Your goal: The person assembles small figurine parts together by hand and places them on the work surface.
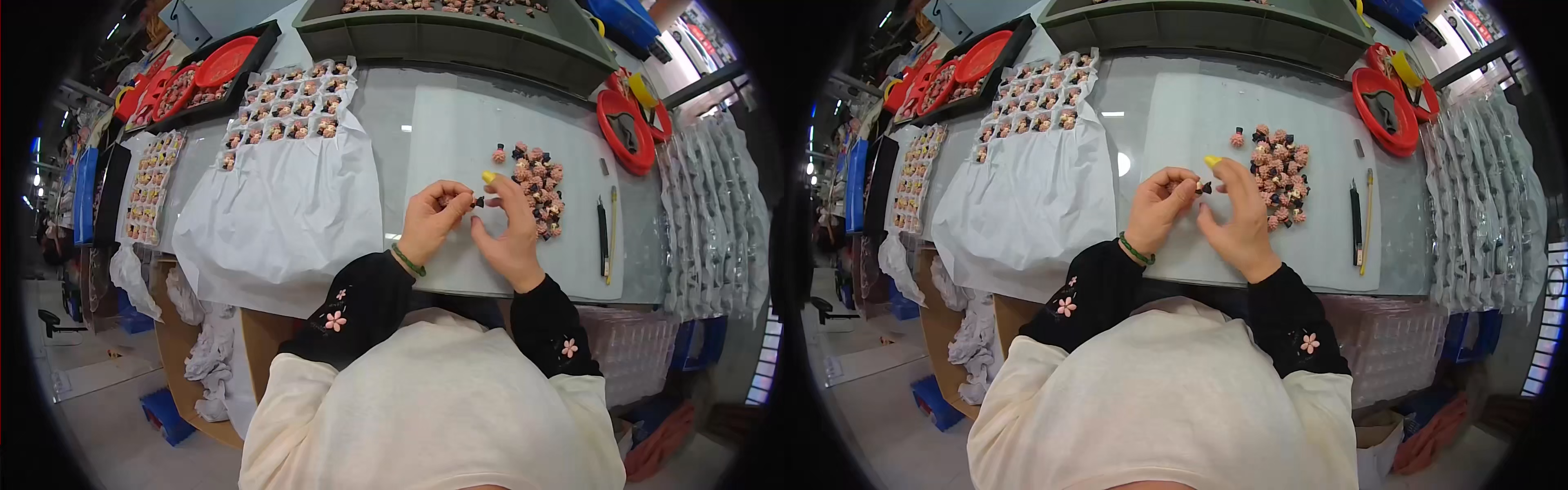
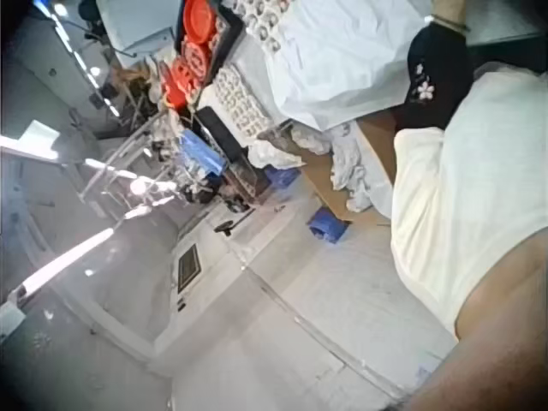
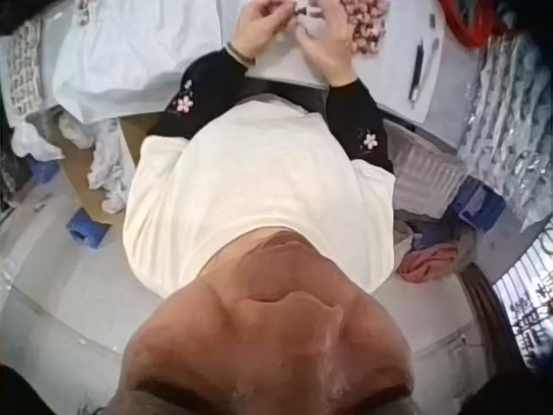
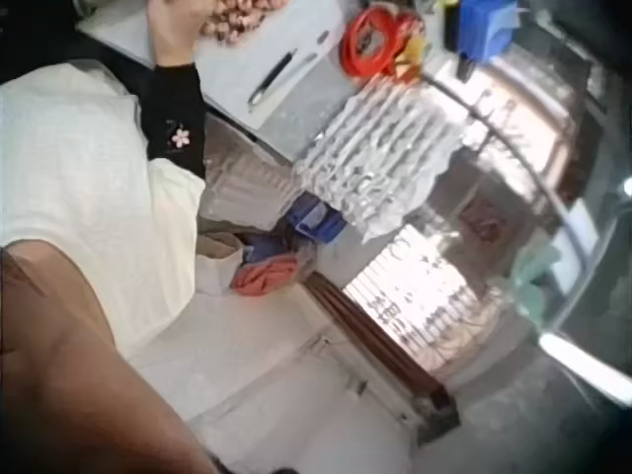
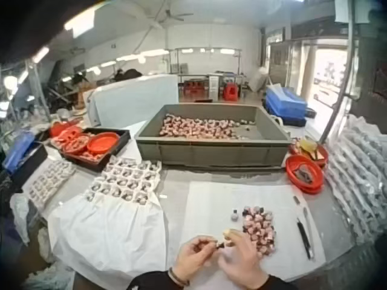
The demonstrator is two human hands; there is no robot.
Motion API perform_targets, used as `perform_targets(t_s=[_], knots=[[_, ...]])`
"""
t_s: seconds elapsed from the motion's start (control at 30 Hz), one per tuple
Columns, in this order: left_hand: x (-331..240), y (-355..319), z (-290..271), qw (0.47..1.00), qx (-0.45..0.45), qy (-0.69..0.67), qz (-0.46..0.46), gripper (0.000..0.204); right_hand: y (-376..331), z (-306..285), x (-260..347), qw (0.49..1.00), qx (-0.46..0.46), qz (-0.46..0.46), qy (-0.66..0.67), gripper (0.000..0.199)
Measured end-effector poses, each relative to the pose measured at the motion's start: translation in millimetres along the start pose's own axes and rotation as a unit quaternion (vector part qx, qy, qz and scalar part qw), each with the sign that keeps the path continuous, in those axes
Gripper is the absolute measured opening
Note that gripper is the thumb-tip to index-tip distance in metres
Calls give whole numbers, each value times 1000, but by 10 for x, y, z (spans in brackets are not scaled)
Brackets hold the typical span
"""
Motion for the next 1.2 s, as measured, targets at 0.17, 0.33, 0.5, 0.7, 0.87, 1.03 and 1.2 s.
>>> perform_targets(t_s=[0.17,0.33,0.5,0.7,0.87,1.03,1.2], knots=[[-178,-58,133,978,-6,-4,211,12,-240,94,-275,929,-28,209,305,26],[-134,-28,86,992,-26,-17,126,15,-224,69,-257,927,-78,188,314,24],[-73,-9,84,997,8,5,76,20,-220,60,-227,919,-121,192,321,29],[-95,-17,88,994,22,-24,101,19,-256,81,-238,928,-120,181,304,32],[-172,-56,110,991,22,-16,130,20,-260,80,-245,921,-141,175,319,33],[-147,-56,89,992,30,-2,120,22,-245,55,-226,934,-134,158,290,32],[-120,-33,120,980,57,-185,53,25,-235,27,-263,933,-140,160,289,24]])
Point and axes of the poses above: each hand's wrist, its own y-axis towards the middle knuckle, its own z-axis out of the palm, x = y × z, the point moved 6 cm from there along y, towards the middle knuckle, and after that the axes turned 4 degrees about -z, right-handed, at the moved point
